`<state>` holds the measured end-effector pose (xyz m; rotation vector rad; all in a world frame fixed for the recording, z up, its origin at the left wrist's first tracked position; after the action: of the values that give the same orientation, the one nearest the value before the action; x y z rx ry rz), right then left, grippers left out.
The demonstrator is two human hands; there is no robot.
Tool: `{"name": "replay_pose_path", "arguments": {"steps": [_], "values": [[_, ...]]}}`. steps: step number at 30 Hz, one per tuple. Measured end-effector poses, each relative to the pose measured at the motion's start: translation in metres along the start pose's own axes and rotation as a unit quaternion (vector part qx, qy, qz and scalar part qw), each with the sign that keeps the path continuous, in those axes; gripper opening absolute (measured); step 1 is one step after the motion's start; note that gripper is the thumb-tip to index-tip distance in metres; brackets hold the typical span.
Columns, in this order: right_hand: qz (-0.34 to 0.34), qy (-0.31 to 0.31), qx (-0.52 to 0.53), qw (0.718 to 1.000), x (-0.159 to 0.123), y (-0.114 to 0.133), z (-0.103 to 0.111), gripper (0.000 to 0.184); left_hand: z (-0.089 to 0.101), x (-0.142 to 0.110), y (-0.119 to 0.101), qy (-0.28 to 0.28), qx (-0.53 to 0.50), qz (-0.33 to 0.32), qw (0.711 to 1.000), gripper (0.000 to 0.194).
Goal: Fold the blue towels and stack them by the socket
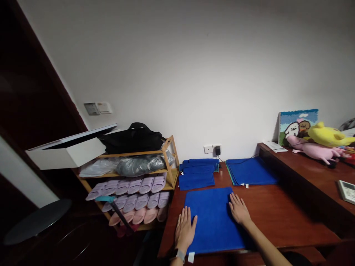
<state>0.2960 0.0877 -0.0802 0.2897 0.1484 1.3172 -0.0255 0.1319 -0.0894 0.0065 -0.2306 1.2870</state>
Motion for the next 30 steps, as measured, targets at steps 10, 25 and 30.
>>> {"name": "replay_pose_path", "arguments": {"steps": [10,25,30], "values": [[0.007,0.024,0.003,1.0,0.007,-0.006,-0.015,0.071,-0.005,0.008,-0.007,-0.023,0.034,0.01,0.999,0.072],[0.012,0.022,-0.005,1.0,0.011,-0.009,-0.017,0.069,-0.022,0.037,-0.149,0.047,-0.102,-0.164,0.98,0.068],[0.006,0.016,0.012,1.0,0.009,-0.007,-0.013,0.069,-0.007,0.043,-0.058,0.056,-0.043,-0.056,0.996,0.076]]}}
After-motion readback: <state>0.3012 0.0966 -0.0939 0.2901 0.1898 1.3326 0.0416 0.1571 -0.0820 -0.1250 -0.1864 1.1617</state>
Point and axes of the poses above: each hand's wrist, its own x-axis towards the middle knuckle, its own z-axis out of the back of the hand, y = z × x, the point moved 2 cm from there along x, towards the middle knuckle, and after that the axes turned 2 degrees about -y, right-handed, at the moved point
